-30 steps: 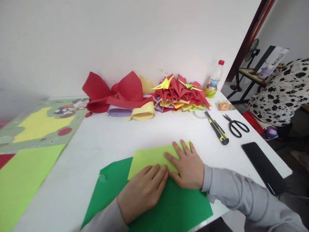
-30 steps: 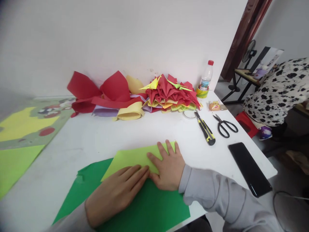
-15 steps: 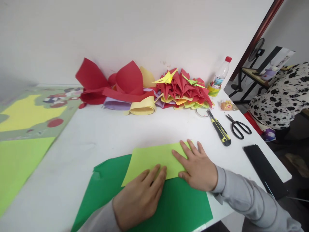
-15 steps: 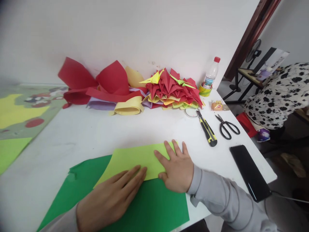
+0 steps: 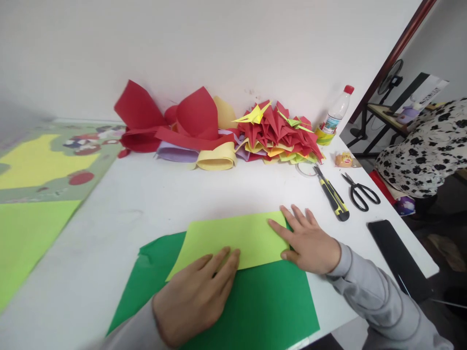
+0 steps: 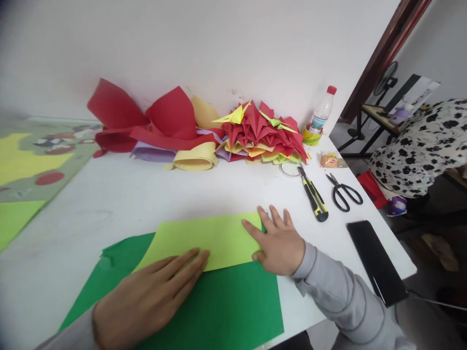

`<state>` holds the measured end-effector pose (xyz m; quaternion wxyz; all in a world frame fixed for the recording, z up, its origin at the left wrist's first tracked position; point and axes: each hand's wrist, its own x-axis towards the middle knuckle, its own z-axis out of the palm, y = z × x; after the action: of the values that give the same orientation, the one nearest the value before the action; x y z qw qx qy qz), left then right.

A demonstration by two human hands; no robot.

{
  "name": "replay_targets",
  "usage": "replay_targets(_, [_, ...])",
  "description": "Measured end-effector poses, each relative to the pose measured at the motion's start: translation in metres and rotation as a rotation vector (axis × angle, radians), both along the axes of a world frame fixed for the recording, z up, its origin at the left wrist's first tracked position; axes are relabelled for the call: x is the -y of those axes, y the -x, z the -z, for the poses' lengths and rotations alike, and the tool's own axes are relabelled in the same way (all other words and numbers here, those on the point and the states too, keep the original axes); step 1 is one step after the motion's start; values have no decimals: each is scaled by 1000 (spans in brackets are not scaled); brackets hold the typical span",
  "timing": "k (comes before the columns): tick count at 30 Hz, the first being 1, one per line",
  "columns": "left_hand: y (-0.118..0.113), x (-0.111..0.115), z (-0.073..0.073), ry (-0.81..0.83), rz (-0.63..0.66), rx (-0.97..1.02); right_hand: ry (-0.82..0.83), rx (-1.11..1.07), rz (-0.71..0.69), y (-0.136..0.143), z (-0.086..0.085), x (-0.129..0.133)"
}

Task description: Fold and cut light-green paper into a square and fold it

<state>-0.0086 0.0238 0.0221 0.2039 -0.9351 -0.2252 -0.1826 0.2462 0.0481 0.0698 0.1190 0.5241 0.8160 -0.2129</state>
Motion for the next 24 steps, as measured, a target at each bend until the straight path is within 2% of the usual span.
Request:
replay_targets(7, [2, -3, -8, -48, 2, 5, 71, 31, -10, -11, -4, -10])
replay_targets(10, [3, -3, -10, -38, -1, 18, 101, -17, -28, -19, -6, -16])
replay_targets(12, [3, -3, -9, -28, 1, 17, 49, -87, -41, -19, -6, -17])
replay_targets(15, [2, -1, -6, -9, 8, 60, -208, -229, -112, -6, 2, -10])
replay_targets(19, [-2, 4, -4, 9, 28, 142, -609, -322, -473, 27, 24, 10])
replay_targets(21, [-4, 5, -4, 17, 40, 165, -830, -351, -488, 40, 33, 17])
replay_targets(24, [-7, 6, -1, 13, 46, 204, -986, -420, -486, 45, 40, 19])
